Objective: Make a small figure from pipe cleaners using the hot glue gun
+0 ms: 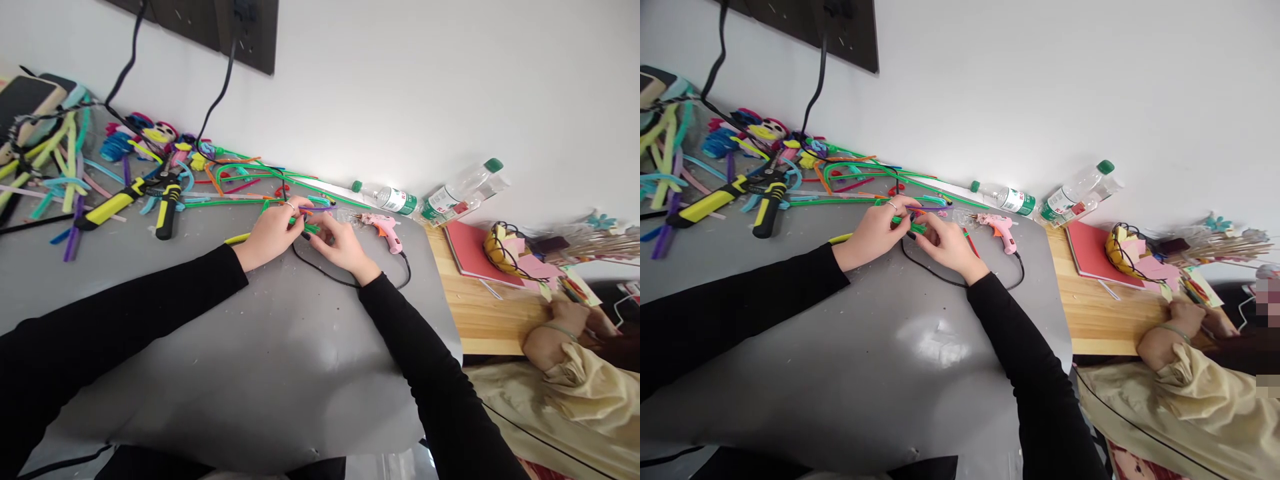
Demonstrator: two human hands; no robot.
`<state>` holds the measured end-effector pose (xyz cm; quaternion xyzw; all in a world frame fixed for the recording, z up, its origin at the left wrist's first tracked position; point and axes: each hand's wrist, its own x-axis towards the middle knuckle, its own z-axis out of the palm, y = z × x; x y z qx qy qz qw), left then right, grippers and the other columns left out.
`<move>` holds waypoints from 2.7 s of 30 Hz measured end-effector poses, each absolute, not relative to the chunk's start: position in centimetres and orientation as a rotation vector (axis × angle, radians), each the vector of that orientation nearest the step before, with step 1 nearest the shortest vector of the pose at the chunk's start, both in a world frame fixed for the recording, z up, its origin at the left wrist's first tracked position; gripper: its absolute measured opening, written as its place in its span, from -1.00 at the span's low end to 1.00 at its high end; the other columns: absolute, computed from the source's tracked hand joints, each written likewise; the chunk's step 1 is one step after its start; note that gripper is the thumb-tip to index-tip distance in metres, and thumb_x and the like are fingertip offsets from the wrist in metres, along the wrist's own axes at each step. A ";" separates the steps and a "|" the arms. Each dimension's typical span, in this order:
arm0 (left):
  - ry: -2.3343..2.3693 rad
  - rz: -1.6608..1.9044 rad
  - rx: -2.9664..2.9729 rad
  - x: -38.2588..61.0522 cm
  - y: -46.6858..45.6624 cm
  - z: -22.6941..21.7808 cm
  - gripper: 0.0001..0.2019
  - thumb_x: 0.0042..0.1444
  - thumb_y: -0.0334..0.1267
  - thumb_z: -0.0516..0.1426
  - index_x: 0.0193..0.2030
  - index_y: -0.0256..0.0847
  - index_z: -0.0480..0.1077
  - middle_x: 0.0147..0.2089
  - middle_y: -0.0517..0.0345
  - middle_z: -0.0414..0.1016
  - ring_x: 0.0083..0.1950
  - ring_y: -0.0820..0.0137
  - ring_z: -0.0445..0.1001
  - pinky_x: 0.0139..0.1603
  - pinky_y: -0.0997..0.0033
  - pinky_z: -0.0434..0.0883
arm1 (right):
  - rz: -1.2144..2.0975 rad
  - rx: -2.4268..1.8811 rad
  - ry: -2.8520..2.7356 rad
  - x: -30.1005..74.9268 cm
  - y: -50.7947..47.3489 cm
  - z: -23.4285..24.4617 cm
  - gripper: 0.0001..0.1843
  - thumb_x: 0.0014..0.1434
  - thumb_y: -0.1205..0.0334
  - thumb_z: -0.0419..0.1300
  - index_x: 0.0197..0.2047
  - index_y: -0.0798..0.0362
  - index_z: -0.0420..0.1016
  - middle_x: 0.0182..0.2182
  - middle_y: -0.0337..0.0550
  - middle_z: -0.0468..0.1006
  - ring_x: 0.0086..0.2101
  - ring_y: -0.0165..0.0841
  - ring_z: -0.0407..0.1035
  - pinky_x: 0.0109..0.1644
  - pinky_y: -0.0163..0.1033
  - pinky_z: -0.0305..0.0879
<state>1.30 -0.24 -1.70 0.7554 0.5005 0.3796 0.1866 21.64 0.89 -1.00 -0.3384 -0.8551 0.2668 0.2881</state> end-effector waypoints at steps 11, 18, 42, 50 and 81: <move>1.260 1.134 2.142 1.3 -0.3 -1.9 -0.74 0.33 -0.31 -0.02 0.04 -0.20 0.42 -0.32 0.17 0.55 -0.43 0.42 0.38 -0.29 0.42 0.31 | 0.646 -0.949 -2.301 21.7 1.1 -1.2 -0.83 0.42 0.26 0.04 -0.04 0.02 0.45 -0.49 -0.29 0.49 -0.51 -0.37 0.28 -0.29 -0.25 0.22; 1.226 1.148 2.156 1.3 -0.3 -1.9 -0.68 0.30 -0.35 -0.01 0.12 -0.21 0.43 -0.49 0.31 0.31 -0.50 0.43 0.27 -0.37 0.44 0.23 | 0.640 -0.968 -2.290 21.5 1.1 -1.1 -0.84 0.42 0.25 0.05 -0.09 0.01 0.46 -0.51 -0.30 0.46 -0.52 -0.39 0.24 -0.31 -0.25 0.19; 1.331 0.723 2.344 1.3 -0.2 -2.3 -0.61 0.33 -0.35 -0.05 0.19 -0.25 0.45 -0.42 0.09 0.54 -0.31 0.13 0.57 -0.15 0.24 0.39 | 0.546 -0.960 -2.323 21.3 1.3 -1.4 -0.77 0.36 0.24 0.06 -0.38 0.00 0.29 -0.56 -0.31 0.26 -0.51 -0.41 0.06 -0.36 -0.27 0.02; 1.289 0.849 2.342 1.4 -0.2 -2.8 -0.56 0.34 -0.35 -0.05 0.30 -0.24 0.36 -0.36 0.11 0.54 -0.30 0.20 0.57 -0.20 0.30 0.38 | 0.575 -0.980 -2.314 21.3 1.2 -1.2 -0.76 0.37 0.23 0.04 -0.38 0.01 0.31 -0.57 -0.32 0.25 -0.51 -0.41 0.07 -0.35 -0.26 0.02; 1.249 0.889 2.260 1.2 0.1 -3.1 -0.55 0.38 -0.31 -0.11 0.31 -0.24 0.38 -0.07 -0.04 0.63 -0.11 0.20 0.63 0.02 0.25 0.46 | 0.697 -1.038 -2.299 21.3 0.9 -0.5 -0.74 0.44 0.18 0.00 -0.33 0.00 0.28 -0.56 -0.30 0.36 -0.53 -0.40 0.13 -0.34 -0.24 0.03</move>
